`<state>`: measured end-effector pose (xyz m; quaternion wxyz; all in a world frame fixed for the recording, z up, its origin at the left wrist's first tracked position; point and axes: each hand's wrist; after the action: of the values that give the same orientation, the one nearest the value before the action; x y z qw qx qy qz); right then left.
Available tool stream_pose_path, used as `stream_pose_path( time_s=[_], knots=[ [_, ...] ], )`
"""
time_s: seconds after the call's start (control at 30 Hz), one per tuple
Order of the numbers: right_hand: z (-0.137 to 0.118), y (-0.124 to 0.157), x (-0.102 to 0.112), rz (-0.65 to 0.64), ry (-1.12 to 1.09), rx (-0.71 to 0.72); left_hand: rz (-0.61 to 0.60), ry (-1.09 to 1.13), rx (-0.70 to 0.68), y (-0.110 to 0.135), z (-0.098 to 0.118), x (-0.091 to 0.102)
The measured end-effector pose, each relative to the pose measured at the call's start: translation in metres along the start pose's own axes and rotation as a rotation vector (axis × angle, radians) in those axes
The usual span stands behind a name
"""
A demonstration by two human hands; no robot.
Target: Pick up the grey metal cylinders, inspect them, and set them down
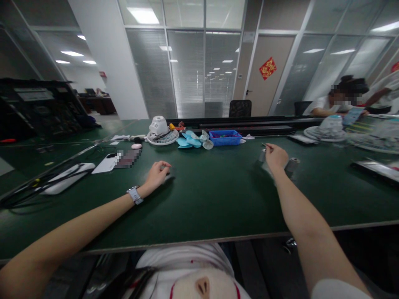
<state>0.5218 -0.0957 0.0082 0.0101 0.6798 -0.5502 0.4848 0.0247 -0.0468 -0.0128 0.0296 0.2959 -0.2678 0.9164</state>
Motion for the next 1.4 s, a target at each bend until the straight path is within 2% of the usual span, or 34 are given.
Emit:
stream_pose_path(
  time_s=[0.47,0.7,0.9,1.13,1.4],
  knots=[
    [-0.002,0.0,-0.002,-0.085,0.04,0.011,-0.008,-0.004,-0.007,0.0,0.002,0.0],
    [0.002,0.003,-0.011,-0.118,0.012,0.048,-0.009,-0.005,0.001,0.001,0.003,0.0],
    [0.006,0.008,-0.019,-0.296,0.044,-0.055,-0.014,0.003,0.006,0.001,0.004,0.001],
    [0.001,0.012,-0.014,-0.338,0.009,-0.112,-0.002,0.012,-0.028,0.0,-0.002,-0.002],
    [-0.003,0.015,-0.012,-0.345,-0.077,-0.223,0.001,-0.038,-0.024,0.0,0.001,-0.001]
  ],
)
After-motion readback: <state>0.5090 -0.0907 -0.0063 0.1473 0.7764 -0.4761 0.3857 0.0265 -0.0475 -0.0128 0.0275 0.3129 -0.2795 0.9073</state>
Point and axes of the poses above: each hand's wrist, its own y-axis away from the middle knuckle, its own x-axis out of the back of the hand, z = x × y, and after that the axes turned 12 degrees about -x, right-handed
